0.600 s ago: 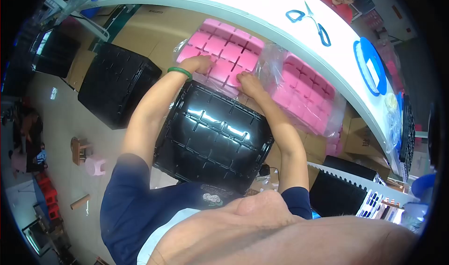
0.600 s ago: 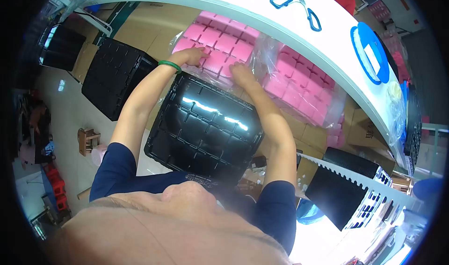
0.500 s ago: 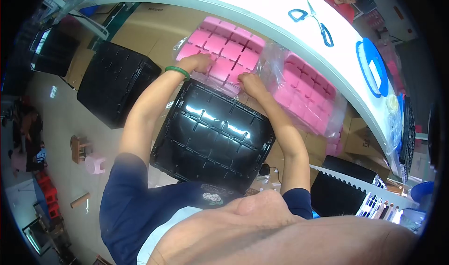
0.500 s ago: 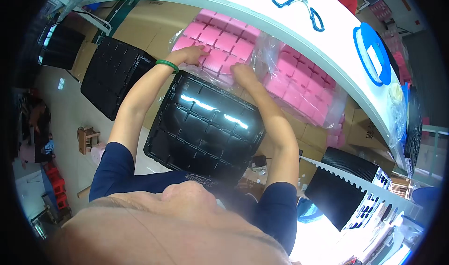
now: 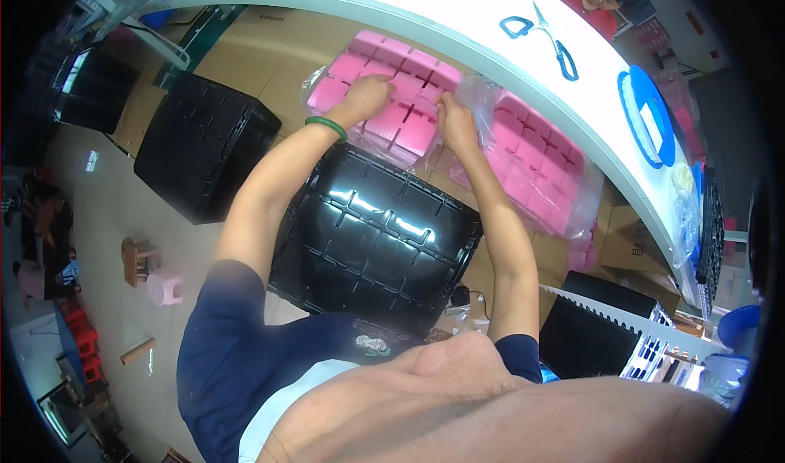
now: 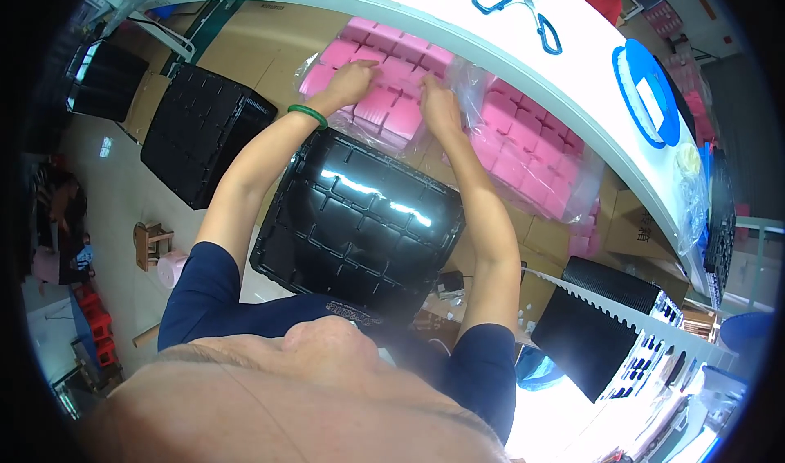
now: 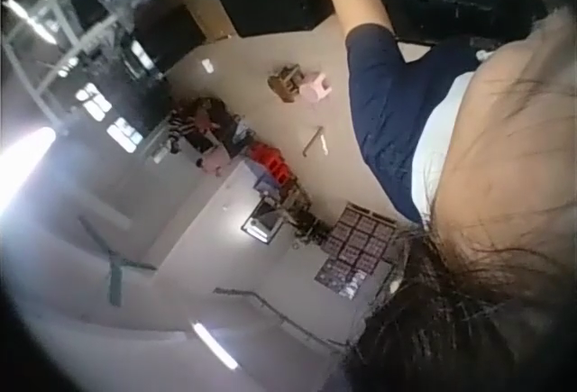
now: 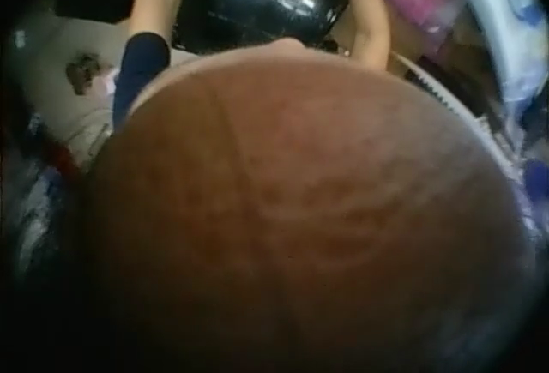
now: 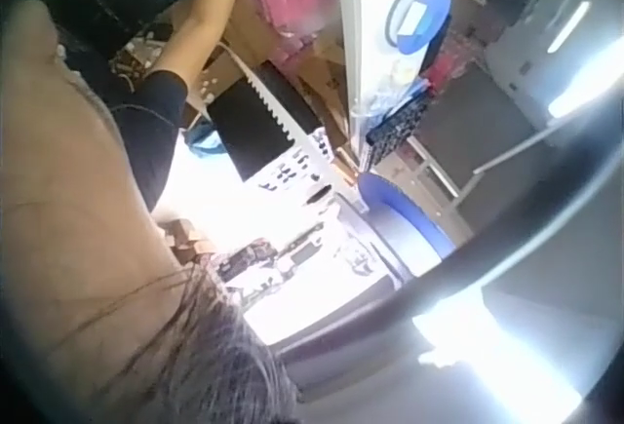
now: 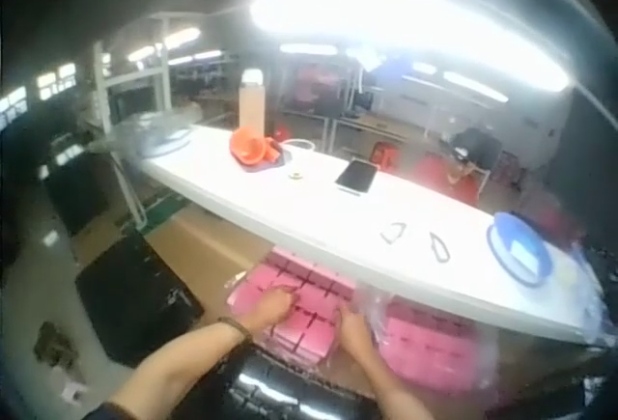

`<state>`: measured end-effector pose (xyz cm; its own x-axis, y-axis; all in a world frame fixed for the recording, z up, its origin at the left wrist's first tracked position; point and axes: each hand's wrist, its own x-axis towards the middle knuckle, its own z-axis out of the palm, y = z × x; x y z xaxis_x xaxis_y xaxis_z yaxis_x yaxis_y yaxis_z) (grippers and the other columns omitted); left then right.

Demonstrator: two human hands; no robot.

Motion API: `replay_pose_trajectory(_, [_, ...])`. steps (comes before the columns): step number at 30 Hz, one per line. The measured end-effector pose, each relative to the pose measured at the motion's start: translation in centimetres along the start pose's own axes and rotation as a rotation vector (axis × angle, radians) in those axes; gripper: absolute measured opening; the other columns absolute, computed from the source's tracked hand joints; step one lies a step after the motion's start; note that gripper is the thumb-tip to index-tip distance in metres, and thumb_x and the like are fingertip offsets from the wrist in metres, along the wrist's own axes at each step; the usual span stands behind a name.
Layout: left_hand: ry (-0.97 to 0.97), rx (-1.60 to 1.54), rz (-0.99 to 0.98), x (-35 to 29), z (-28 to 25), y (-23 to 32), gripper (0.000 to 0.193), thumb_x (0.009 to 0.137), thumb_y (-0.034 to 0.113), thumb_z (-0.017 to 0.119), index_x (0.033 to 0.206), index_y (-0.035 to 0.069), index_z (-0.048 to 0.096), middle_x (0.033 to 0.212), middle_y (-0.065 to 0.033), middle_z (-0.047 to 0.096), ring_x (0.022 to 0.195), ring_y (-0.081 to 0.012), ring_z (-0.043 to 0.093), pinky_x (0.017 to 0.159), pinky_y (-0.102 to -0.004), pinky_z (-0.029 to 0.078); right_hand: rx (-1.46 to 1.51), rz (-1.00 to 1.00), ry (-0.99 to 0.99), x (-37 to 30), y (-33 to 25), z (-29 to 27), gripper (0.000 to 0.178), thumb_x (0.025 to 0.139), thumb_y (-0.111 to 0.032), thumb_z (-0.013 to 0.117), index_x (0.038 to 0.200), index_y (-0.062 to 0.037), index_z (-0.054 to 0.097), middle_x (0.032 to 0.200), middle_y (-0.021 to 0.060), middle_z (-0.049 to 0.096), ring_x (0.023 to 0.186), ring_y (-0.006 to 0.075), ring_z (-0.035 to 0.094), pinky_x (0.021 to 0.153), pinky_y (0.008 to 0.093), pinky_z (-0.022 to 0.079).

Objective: The person assembles small plastic components by hand and places them into a plastic tray.

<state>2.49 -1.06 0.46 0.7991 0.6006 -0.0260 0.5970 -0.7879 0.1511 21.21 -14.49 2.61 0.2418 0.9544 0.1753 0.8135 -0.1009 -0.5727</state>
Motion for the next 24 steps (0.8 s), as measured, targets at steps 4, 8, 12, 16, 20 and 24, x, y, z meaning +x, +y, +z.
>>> replay_pose_trajectory(4, [0.407,-0.239,0.019,-0.7,-1.8,0.3,0.030,0.081,0.011,0.064,0.110,0.012,0.070,0.127,-0.0091,0.061,0.118,-0.0296,0.056,0.103,-0.0417,0.044,0.073,-0.120,0.141,0.0,0.0,-1.1,0.022,0.086,-0.005,0.058,0.108,-0.0066,0.064,0.105,0.0180,0.064,0.092,0.0367,0.065,0.080,0.0449,0.052])
replay_pose_trajectory(8, [0.688,0.006,0.090,-1.9,-2.4,-1.1,0.037,0.075,0.005,0.062,0.110,0.012,0.070,0.127,-0.0063,0.061,0.118,-0.0258,0.056,0.105,-0.0433,0.042,0.096,-0.166,0.235,-1.1,-1.2,-2.7,0.020,0.083,-0.002,0.061,0.101,-0.0050,0.067,0.104,0.0134,0.063,0.089,0.0369,0.064,0.080,0.0438,0.051])
replay_pose_trajectory(12, [0.679,-0.001,0.026,-4.0,-2.9,-2.1,0.041,0.074,0.001,0.060,0.112,0.013,0.070,0.131,-0.0055,0.060,0.122,-0.0257,0.054,0.108,-0.0450,0.039,0.070,-0.151,0.288,-5.0,-2.1,-5.5,0.018,0.082,-0.002,0.061,0.098,-0.0052,0.069,0.103,0.0118,0.063,0.089,0.0348,0.064,0.079,0.0417,0.051])
replay_pose_trajectory(16, [0.728,-0.068,0.147,-9.0,-5.4,-0.1,0.041,0.075,0.001,0.061,0.113,0.014,0.071,0.129,-0.0069,0.061,0.122,-0.0265,0.055,0.111,-0.0453,0.036,0.034,-0.129,0.303,-11.3,-3.6,-8.4,0.022,0.080,0.002,0.060,0.099,-0.0062,0.069,0.103,0.0110,0.062,0.088,0.0322,0.064,0.078,0.0392,0.051])
replay_pose_trajectory(20, [0.705,-0.087,0.280,-16.1,-6.4,2.7,0.041,0.080,-0.001,0.056,0.117,0.013,0.068,0.123,-0.0068,0.065,0.116,-0.0234,0.060,0.112,-0.0461,0.035,-0.031,-0.105,0.330,-19.5,-6.3,-10.1,0.030,0.076,0.008,0.059,0.100,-0.0072,0.070,0.102,0.0123,0.061,0.091,0.0294,0.063,0.077,0.0357,0.051])
replay_pose_trajectory(24, [0.628,-0.127,0.369,-23.3,-5.2,5.7,0.039,0.083,-0.002,0.053,0.116,0.012,0.068,0.115,-0.0061,0.069,0.114,-0.0206,0.063,0.113,-0.0486,0.034,0.001,-0.001,0.283,-27.9,-8.3,-9.3,0.035,0.075,0.010,0.058,0.103,-0.0072,0.070,0.104,0.0131,0.061,0.097,0.0296,0.062,0.081,0.0356,0.050])
